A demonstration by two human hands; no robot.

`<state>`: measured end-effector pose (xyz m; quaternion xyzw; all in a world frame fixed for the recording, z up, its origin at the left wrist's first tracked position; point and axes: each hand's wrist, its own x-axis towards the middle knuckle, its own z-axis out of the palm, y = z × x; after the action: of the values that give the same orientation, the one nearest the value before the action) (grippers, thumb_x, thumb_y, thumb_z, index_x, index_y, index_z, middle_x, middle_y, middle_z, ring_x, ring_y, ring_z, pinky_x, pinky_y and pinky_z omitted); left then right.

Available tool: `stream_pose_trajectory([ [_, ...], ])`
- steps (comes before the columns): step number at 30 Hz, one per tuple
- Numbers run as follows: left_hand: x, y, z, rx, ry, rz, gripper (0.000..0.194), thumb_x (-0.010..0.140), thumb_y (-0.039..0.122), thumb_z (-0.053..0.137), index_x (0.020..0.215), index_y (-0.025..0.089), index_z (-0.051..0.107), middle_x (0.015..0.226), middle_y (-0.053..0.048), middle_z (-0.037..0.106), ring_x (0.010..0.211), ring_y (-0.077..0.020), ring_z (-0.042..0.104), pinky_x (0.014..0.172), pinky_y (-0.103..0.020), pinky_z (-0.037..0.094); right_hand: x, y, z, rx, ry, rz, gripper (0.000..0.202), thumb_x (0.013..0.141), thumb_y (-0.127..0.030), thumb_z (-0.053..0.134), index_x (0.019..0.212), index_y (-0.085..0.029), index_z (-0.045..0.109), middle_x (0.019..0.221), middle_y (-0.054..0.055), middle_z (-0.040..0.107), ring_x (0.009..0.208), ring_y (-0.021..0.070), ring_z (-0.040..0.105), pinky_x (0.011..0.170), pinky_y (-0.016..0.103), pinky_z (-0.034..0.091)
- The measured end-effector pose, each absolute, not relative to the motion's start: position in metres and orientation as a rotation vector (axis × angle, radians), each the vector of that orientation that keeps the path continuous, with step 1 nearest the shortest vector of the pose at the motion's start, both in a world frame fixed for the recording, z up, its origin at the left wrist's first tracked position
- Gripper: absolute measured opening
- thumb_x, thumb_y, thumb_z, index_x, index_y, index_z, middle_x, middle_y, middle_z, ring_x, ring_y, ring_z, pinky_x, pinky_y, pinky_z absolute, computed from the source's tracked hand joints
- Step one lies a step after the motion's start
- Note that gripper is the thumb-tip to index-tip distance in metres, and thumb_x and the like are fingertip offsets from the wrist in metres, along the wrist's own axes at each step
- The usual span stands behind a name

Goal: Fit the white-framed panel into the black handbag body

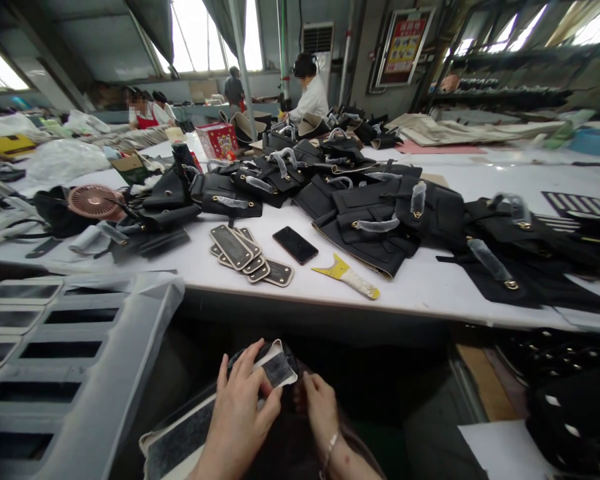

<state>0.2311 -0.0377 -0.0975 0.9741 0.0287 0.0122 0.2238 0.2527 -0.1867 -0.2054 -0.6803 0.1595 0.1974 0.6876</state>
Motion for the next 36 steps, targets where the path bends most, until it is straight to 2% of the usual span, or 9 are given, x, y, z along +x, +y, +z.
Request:
stream_pose_trajectory([
  [2, 0.23, -0.037, -0.097, 2.683, 0.074, 0.021, 0.014, 0.081, 0.02, 0.052, 0.071, 0.023, 0.061, 0.145, -0.012, 0.051, 0.136, -0.029, 0.044, 0.111, -0.069, 0.024, 0.243, -0.208, -0.189, -1.611, 0.219, 0.384, 0.029, 0.093, -0.041, 0.06, 0.085, -0.014, 0.069, 0.072, 0.002, 0.065, 0.068, 0.0158, 0.064, 0.064, 0.025, 0.056],
  [4, 0.229, -0.037, -0.096, 2.688, 0.094, 0.038, 0.012, 0.081, 0.02, 0.054, 0.071, 0.022, 0.061, 0.144, -0.013, 0.052, 0.136, -0.029, 0.044, 0.112, -0.068, 0.025, 0.232, -0.225, -0.167, -1.78, -0.136, 0.182, 0.022, 0.094, -0.034, 0.058, 0.102, -0.018, 0.071, 0.096, 0.006, 0.071, 0.09, 0.0196, 0.068, 0.082, 0.025, 0.057],
  [6, 0.228, -0.039, -0.095, 2.694, 0.117, 0.068, 0.011, 0.082, 0.02, 0.054, 0.073, 0.021, 0.06, 0.143, -0.014, 0.053, 0.136, -0.029, 0.045, 0.113, -0.067, 0.026, 0.224, -0.233, -0.149, -1.951, -0.601, -0.126, 0.029, 0.095, -0.021, 0.053, 0.122, -0.02, 0.064, 0.12, 0.009, 0.068, 0.109, 0.0219, 0.065, 0.095, 0.027, 0.054],
  [11, 0.221, -0.045, -0.094, 2.653, 0.122, 0.202, 0.012, 0.084, 0.015, 0.052, 0.079, 0.021, 0.061, 0.141, -0.013, 0.055, 0.136, -0.0294, 0.044, 0.113, -0.065, 0.026, 0.219, -0.216, -0.133, -2.189, -1.146, -0.596, 0.046, 0.089, -0.002, 0.043, 0.133, -0.007, 0.054, 0.13, 0.016, 0.063, 0.132, 0.0274, 0.049, 0.099, 0.036, 0.054],
  [15, 0.211, -0.045, -0.093, 2.54, 0.124, 0.41, 0.013, 0.083, 0.013, 0.056, 0.08, 0.023, 0.064, 0.122, -0.004, 0.066, 0.118, -0.0262, 0.057, 0.111, -0.056, 0.029, 0.218, -0.204, -0.141, -2.375, -1.163, -0.686, 0.047, 0.085, -0.001, 0.043, 0.13, -0.003, 0.057, 0.132, 0.016, 0.061, 0.132, 0.0293, 0.048, 0.099, 0.04, 0.054],
  [18, 0.2, -0.04, -0.095, 2.535, 0.148, 0.463, 0.014, 0.086, 0.016, 0.056, 0.078, 0.024, 0.063, 0.094, -0.001, 0.069, 0.092, -0.0236, 0.061, 0.093, -0.046, 0.037, 0.216, -0.199, -0.146, -2.435, -1.183, -0.76, 0.047, 0.084, -0.002, 0.042, 0.128, -0.006, 0.06, 0.132, 0.014, 0.062, 0.13, 0.0287, 0.05, 0.099, 0.042, 0.053],
  [21, 0.187, -0.033, -0.1, 2.528, 0.188, 0.433, 0.018, 0.09, 0.018, 0.052, 0.078, 0.024, 0.063, 0.078, 0.001, 0.065, 0.079, -0.0213, 0.058, 0.081, -0.04, 0.034, 0.213, -0.191, -0.147, -2.444, -1.173, -0.803, 0.045, 0.084, -0.003, 0.042, 0.124, -0.006, 0.063, 0.127, 0.014, 0.064, 0.126, 0.0282, 0.053, 0.097, 0.042, 0.054],
  [27, 0.169, -0.021, -0.111, 2.59, 0.171, 0.445, 0.023, 0.096, 0.018, 0.042, 0.086, 0.023, 0.063, 0.08, -0.001, 0.065, 0.078, -0.0209, 0.057, 0.076, -0.037, 0.031, 0.204, -0.18, -0.149, -2.428, -1.147, -0.746, 0.044, 0.083, -0.004, 0.045, 0.125, -0.002, 0.061, 0.125, 0.018, 0.064, 0.125, 0.0307, 0.053, 0.096, 0.043, 0.055],
  [36, 0.153, -0.004, -0.12, 2.633, 0.167, 0.463, 0.018, 0.096, 0.021, 0.045, 0.085, 0.023, 0.059, 0.078, 0.0, 0.064, 0.077, -0.0211, 0.058, 0.075, -0.036, 0.031, 0.195, -0.164, -0.147, -2.376, -1.134, -0.704, 0.044, 0.082, -0.001, 0.044, 0.123, -0.002, 0.062, 0.121, 0.017, 0.066, 0.125, 0.03, 0.053, 0.098, 0.043, 0.055],
])
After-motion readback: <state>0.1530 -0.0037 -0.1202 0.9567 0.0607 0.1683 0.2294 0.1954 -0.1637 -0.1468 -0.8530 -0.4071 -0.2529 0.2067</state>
